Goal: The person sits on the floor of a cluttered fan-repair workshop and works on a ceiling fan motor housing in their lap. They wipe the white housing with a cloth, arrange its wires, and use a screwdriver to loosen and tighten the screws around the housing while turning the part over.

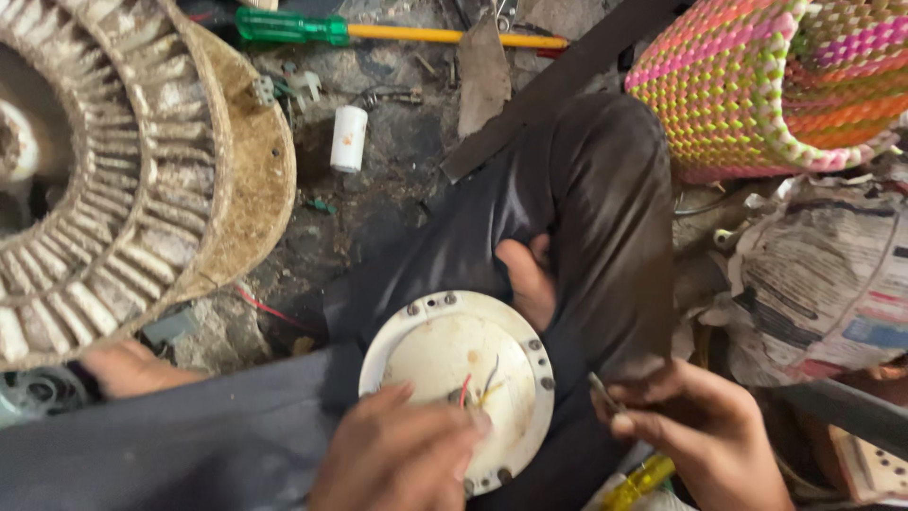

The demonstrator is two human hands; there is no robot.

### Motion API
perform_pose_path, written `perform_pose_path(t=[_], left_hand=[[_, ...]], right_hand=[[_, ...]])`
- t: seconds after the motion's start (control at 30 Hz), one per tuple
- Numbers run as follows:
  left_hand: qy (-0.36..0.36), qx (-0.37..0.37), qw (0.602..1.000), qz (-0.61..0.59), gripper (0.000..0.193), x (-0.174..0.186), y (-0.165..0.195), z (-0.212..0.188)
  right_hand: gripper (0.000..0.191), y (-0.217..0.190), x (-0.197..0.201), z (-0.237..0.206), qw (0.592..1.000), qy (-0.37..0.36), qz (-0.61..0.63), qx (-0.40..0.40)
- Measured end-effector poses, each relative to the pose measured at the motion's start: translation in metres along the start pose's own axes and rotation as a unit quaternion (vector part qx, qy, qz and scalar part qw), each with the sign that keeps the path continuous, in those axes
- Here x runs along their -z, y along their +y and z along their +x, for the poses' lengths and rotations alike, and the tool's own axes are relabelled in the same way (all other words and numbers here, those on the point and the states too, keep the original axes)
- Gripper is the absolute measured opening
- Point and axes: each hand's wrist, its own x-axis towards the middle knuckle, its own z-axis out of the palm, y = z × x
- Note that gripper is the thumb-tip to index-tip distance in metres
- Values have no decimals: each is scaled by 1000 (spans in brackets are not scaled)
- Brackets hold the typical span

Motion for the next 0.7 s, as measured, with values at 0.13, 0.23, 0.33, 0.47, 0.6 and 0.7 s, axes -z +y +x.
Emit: perform_pose_path(t=[0.13,0.23,0.33,0.47,0.6,0.7], left_hand=[[6,173,972,-156,25,40,-5,8],[20,271,956,-109,18,42,-17,19],[-138,152,971,-123,14,20,-42,45],[-349,-10,932,-96,18,-38,-64,80],[-451,-79,889,25,23,-72,-64,86],[-453,-107,881,88,27,-83,-57,82]], right_hand=[[15,-1,-11,5,998,-2,55,3],[25,-1,-16,5,996,15,91,8],[47,-5,-20,6,994,44,99,-11],[63,-13,-28,1,996,51,78,6],[63,-14,-29,-6,995,80,59,-1],[62,-11,-27,-5,994,88,69,-1]])
